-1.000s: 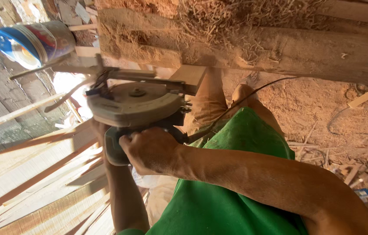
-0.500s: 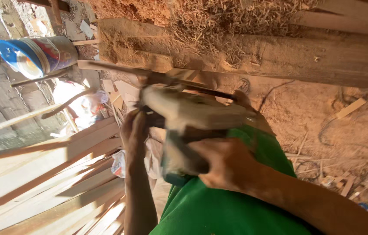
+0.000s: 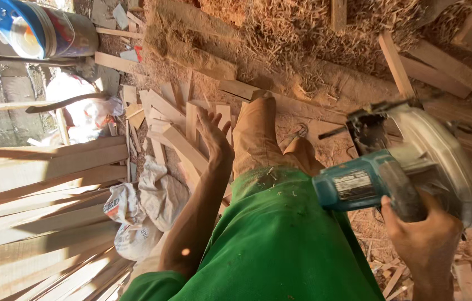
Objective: The person sits on the ground and cuts thin wood strips with a handheld circular saw, bracing each strip against a wooden beam. They reposition the strips by hand between cuts and move cut pieces aside, repeating the cutting cycle throughout the episode.
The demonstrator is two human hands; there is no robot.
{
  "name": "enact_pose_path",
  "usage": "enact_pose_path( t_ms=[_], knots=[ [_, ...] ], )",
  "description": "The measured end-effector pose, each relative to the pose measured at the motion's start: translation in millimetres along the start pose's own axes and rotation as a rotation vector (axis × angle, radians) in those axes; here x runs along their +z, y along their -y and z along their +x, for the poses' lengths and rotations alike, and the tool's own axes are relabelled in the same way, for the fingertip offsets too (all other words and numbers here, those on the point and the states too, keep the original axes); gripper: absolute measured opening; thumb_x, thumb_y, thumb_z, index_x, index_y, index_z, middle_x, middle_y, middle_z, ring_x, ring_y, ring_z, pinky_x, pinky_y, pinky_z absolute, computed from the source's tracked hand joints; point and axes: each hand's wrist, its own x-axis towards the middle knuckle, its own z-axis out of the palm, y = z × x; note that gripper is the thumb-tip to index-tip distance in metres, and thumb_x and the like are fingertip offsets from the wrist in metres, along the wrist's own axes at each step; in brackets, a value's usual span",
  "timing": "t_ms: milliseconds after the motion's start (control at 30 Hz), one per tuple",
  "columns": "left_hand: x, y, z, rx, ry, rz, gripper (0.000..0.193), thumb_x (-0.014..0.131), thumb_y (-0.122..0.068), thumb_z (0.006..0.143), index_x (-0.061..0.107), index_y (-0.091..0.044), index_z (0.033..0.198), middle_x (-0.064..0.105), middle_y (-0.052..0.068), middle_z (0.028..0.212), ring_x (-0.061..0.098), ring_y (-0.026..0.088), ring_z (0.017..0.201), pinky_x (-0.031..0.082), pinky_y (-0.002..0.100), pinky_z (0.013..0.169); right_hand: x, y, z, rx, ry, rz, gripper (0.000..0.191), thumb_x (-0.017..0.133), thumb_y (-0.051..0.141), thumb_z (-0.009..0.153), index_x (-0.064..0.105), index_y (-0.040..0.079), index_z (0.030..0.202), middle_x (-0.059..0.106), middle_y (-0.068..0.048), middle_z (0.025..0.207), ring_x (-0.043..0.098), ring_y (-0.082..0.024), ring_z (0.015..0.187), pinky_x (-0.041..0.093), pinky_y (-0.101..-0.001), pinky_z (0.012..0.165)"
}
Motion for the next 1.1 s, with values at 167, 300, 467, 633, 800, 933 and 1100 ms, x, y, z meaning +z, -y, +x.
enact_pose_path(
  t_ms=[167, 300, 467, 633, 800, 933, 1100],
  knots=[
    [31.7, -20.5, 2.3, -0.251, 0.256, 0.111, 0.107, 0.061, -0.076, 0.077, 0.030, -0.012, 0.157, 0.038, 0.023, 0.153, 0.050, 0.036, 0.133, 0.051, 0.054, 0.101, 13.9, -57.7, 3.6, -0.035, -0.105, -0.078, 0.033, 0.084, 0.026, 0.093, 0.075, -0.002, 0.110, 0.074, -0.016, 0.090, 0.073, -0.028, 0.081, 0.057, -0.0401, 0.082],
    [74.5, -21.8, 3.4, -0.223, 0.358, 0.267, 0.098, 0.067, -0.071, 0.078, 0.051, -0.001, 0.146, 0.055, 0.018, 0.139, 0.059, 0.035, 0.123, 0.057, 0.052, 0.091, 34.1, -81.7, 12.5, 0.046, -0.024, -0.122, 0.036, 0.083, 0.026, 0.090, 0.074, -0.003, 0.108, 0.075, -0.019, 0.094, 0.072, -0.032, 0.082, 0.056, -0.0452, 0.086],
    [45.3, 0.6, -16.3, -0.016, 0.419, 0.317, 0.072, 0.072, -0.040, 0.087, 0.060, 0.016, 0.132, 0.069, 0.025, 0.114, 0.067, 0.036, 0.101, 0.060, 0.049, 0.078, 55.9, -79.9, 5.0, 0.242, 0.126, -0.105, 0.031, 0.077, 0.025, 0.094, 0.075, -0.001, 0.110, 0.077, -0.019, 0.088, 0.074, -0.033, 0.080, 0.057, -0.0469, 0.085],
    [-38.9, 43.4, -93.6, 0.339, 0.503, 0.917, 0.086, 0.068, -0.023, 0.087, 0.028, 0.012, 0.155, 0.061, 0.039, 0.126, 0.064, 0.051, 0.114, 0.054, 0.050, 0.094, 67.1, -63.0, -8.4, 0.011, -0.027, -0.080, 0.028, 0.079, 0.023, 0.094, 0.075, -0.002, 0.106, 0.073, -0.020, 0.089, 0.072, -0.034, 0.085, 0.057, -0.0465, 0.085],
    [-82.8, 71.9, -127.9, 0.575, 0.511, 1.040, 0.092, 0.074, -0.012, 0.081, 0.025, 0.010, 0.154, 0.043, 0.042, 0.147, 0.046, 0.055, 0.137, 0.042, 0.052, 0.112, 66.4, -61.4, -6.3, -0.052, 0.039, -0.095, 0.024, 0.077, 0.015, 0.096, 0.074, -0.004, 0.109, 0.073, -0.019, 0.088, 0.072, -0.030, 0.082, 0.057, -0.0431, 0.085],
    [-105.4, 74.6, -129.9, 0.401, 0.558, 0.922, 0.091, 0.067, -0.007, 0.084, 0.018, 0.006, 0.160, 0.036, 0.043, 0.155, 0.045, 0.053, 0.139, 0.044, 0.049, 0.111, 69.7, -70.6, 2.1, -0.017, 0.118, -0.108, 0.018, 0.073, 0.013, 0.104, 0.071, -0.004, 0.109, 0.070, -0.014, 0.082, 0.070, -0.026, 0.075, 0.059, -0.0397, 0.083],
    [-116.3, 78.9, -132.8, 0.215, 0.526, 0.906, 0.091, 0.063, -0.008, 0.084, 0.016, -0.003, 0.163, 0.044, 0.037, 0.151, 0.062, 0.049, 0.123, 0.052, 0.047, 0.103, 73.5, -73.7, 11.4, -0.052, 0.130, -0.157, 0.019, 0.075, 0.013, 0.101, 0.070, -0.005, 0.106, 0.070, -0.012, 0.079, 0.069, -0.023, 0.071, 0.058, -0.0441, 0.082]
  ],
)
